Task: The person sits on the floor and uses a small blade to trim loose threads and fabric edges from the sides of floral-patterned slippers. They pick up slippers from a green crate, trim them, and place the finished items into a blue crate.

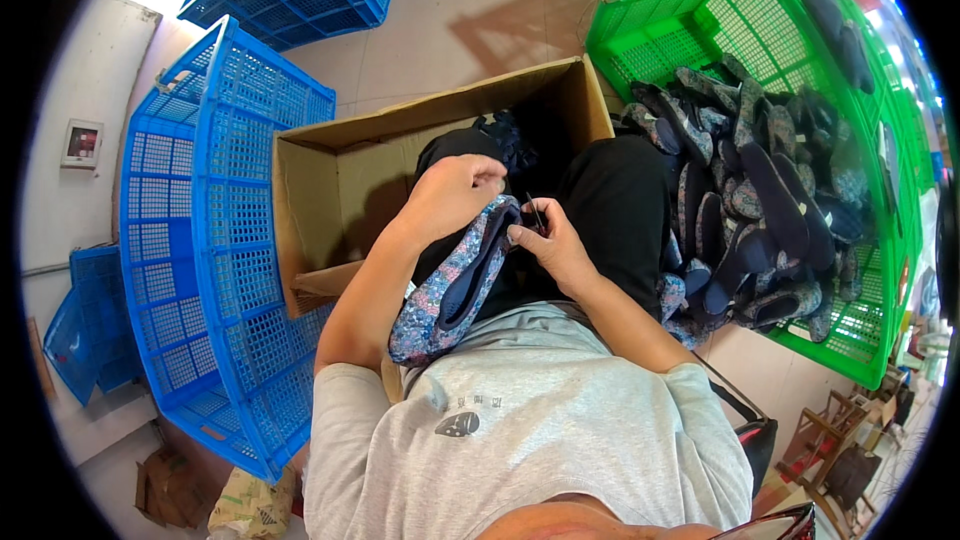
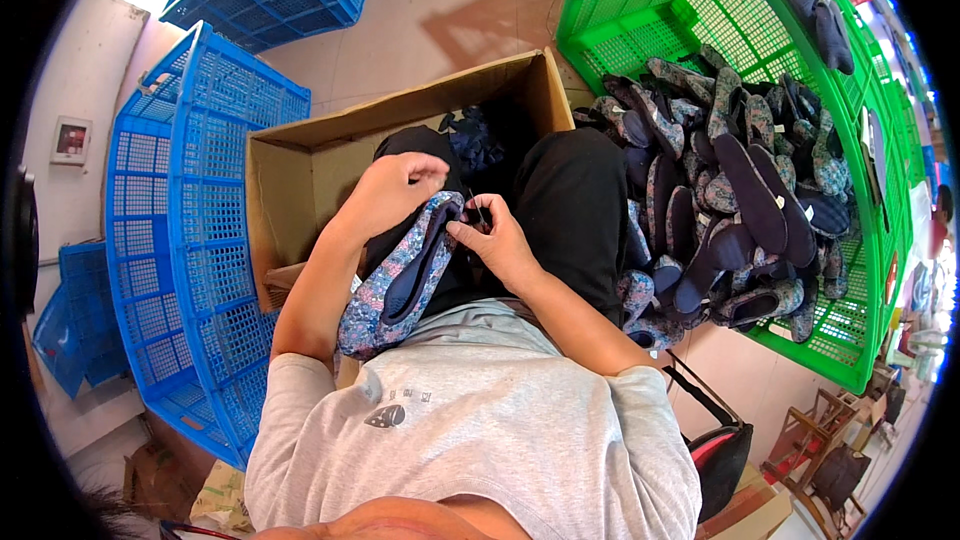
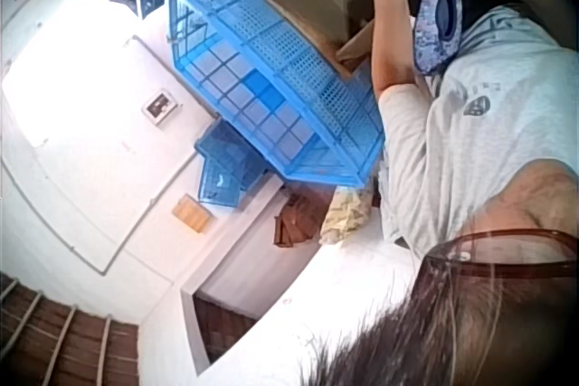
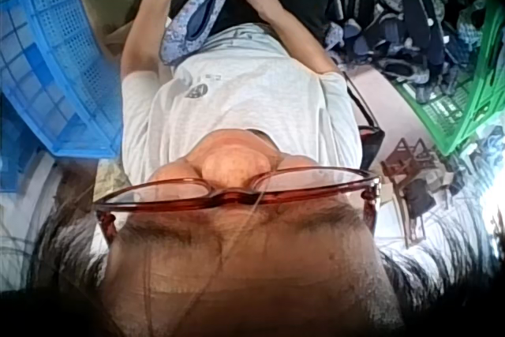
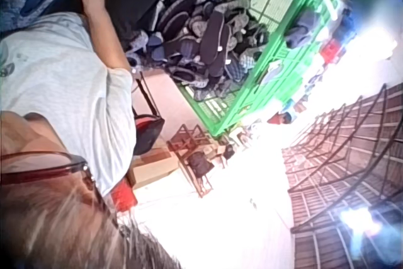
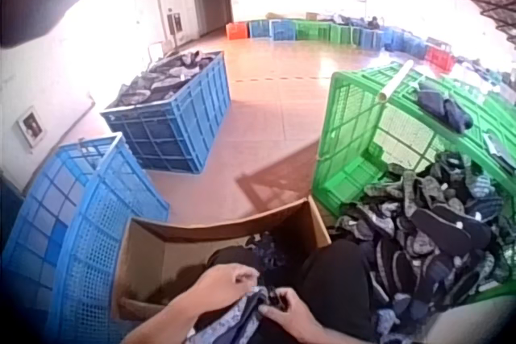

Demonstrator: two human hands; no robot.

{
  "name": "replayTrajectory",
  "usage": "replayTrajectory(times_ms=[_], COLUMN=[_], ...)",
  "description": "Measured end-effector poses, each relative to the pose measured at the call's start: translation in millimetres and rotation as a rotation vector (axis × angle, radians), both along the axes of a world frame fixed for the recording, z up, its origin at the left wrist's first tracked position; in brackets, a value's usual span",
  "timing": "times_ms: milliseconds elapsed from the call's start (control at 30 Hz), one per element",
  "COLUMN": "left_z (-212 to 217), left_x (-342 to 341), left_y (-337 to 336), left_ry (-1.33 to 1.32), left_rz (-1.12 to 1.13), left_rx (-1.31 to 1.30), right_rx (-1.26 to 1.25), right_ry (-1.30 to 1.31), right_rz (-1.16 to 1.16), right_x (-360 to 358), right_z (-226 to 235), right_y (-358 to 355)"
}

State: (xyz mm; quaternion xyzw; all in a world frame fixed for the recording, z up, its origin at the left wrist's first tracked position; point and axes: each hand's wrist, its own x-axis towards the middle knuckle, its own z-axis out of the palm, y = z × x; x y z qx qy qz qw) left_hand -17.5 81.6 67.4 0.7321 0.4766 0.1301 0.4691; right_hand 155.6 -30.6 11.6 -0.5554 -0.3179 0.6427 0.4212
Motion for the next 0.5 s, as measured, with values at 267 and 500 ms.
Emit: replayTrajectory(times_ms=[267, 500], left_z=[18, 7], left_x=[-11, -5], left_y=[-27, -28], left_ry=[0.104, 0.042], left_rz=[-0.081, -0.005], left_rx=[0.060, 0.065], right_rx=[0.071, 0.015], right_ry=[-0.126, -0.079], right_rz=[0.003, 0.001], right_x=[-6, -6], right_z=[-16, -17], right_y=[5, 3])
